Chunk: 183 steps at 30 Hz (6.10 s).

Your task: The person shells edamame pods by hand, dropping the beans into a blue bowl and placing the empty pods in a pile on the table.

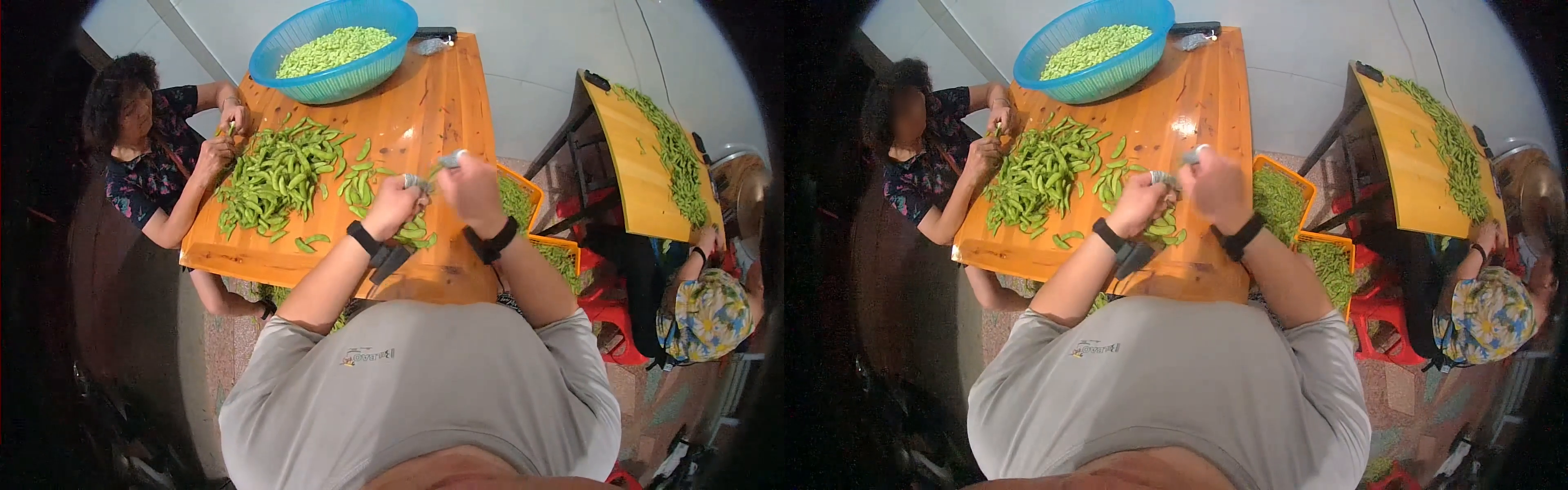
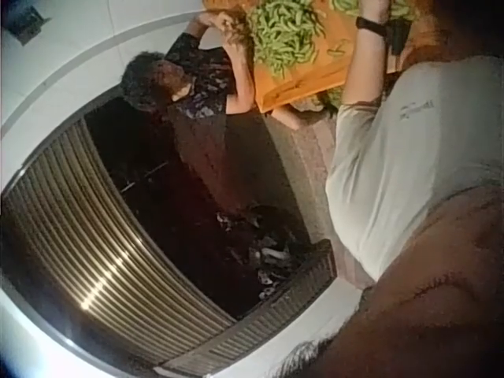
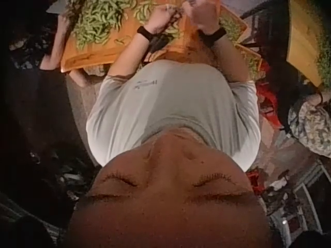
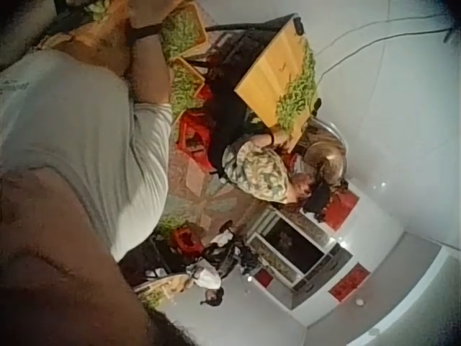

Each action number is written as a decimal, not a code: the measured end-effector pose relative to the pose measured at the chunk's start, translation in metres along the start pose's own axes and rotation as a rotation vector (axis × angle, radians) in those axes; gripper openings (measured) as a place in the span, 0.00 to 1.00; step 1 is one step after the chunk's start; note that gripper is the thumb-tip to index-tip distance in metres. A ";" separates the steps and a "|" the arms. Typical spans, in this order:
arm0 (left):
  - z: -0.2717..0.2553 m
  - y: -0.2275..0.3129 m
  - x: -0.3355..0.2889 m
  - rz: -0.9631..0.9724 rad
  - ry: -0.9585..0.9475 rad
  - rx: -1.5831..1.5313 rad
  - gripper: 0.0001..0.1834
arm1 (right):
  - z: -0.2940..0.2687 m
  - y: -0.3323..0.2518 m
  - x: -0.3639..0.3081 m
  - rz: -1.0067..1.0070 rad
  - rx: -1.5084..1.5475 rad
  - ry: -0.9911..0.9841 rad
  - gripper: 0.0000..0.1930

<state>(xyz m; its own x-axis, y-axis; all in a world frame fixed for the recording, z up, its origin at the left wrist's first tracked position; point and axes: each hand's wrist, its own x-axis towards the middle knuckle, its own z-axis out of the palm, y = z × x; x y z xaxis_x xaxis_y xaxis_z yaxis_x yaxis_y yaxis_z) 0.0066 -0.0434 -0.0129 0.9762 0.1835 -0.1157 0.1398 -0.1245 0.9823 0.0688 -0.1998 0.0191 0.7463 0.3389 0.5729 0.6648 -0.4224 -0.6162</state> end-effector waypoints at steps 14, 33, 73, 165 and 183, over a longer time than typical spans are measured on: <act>-0.070 0.027 -0.024 -0.147 0.067 -0.514 0.08 | -0.140 -0.026 0.001 -0.445 -0.565 -0.450 0.10; -0.121 -0.012 0.082 0.140 0.305 1.108 0.18 | -0.188 -0.203 -0.018 -0.691 -0.013 -0.369 0.11; -0.010 -0.023 0.013 0.291 0.083 0.045 0.12 | 0.004 0.015 0.014 0.765 1.084 -0.527 0.08; -0.013 -0.005 -0.001 -0.025 0.077 -0.685 0.06 | 0.015 -0.019 -0.007 -0.082 0.126 -0.228 0.08; -0.027 0.013 -0.008 -0.060 -0.195 -0.792 0.04 | 0.021 -0.004 -0.012 0.041 0.378 0.051 0.07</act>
<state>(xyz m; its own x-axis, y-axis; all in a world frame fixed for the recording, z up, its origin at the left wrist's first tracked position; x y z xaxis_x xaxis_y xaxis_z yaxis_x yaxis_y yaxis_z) -0.0038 -0.0202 0.0052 0.9923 -0.0137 -0.1235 0.1054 0.6192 0.7781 0.0579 -0.1844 0.0035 0.7763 0.2814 0.5640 0.6068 -0.0918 -0.7895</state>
